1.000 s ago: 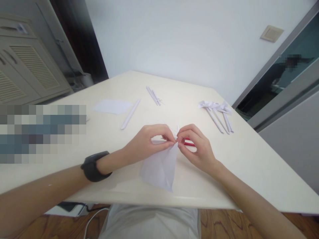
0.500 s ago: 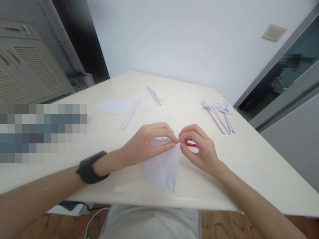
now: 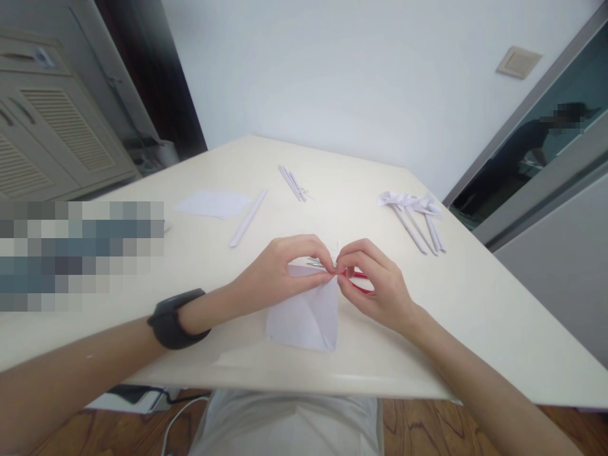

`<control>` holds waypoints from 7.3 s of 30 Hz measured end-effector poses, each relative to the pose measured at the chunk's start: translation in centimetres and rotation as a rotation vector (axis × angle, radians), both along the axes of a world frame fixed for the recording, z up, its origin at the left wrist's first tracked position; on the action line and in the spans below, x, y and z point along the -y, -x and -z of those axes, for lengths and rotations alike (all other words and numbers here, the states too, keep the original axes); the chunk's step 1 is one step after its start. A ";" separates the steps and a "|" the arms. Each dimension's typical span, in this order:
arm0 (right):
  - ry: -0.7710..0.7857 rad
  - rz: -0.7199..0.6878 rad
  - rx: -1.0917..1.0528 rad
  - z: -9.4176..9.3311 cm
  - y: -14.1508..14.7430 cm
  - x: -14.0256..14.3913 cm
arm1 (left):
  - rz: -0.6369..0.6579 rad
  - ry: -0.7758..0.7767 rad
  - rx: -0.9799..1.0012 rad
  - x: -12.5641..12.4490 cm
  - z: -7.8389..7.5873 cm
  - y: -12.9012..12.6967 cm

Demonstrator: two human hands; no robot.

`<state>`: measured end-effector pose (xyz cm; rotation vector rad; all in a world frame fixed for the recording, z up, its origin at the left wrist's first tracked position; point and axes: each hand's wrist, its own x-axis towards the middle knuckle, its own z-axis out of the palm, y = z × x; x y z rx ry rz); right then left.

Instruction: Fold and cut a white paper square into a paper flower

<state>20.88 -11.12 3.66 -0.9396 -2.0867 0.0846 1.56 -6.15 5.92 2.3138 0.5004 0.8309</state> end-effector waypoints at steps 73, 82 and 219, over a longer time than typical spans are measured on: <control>0.297 0.296 -0.164 0.6 0.9 -0.3 | -0.146 0.195 0.208 -0.3 1.4 -0.3; 0.106 0.269 -0.020 0.5 1.0 -0.1 | -0.165 0.069 0.189 -0.2 1.4 -0.2; 0.136 0.277 0.182 1.5 0.8 -0.6 | -0.156 0.678 0.062 -2.0 4.0 -0.6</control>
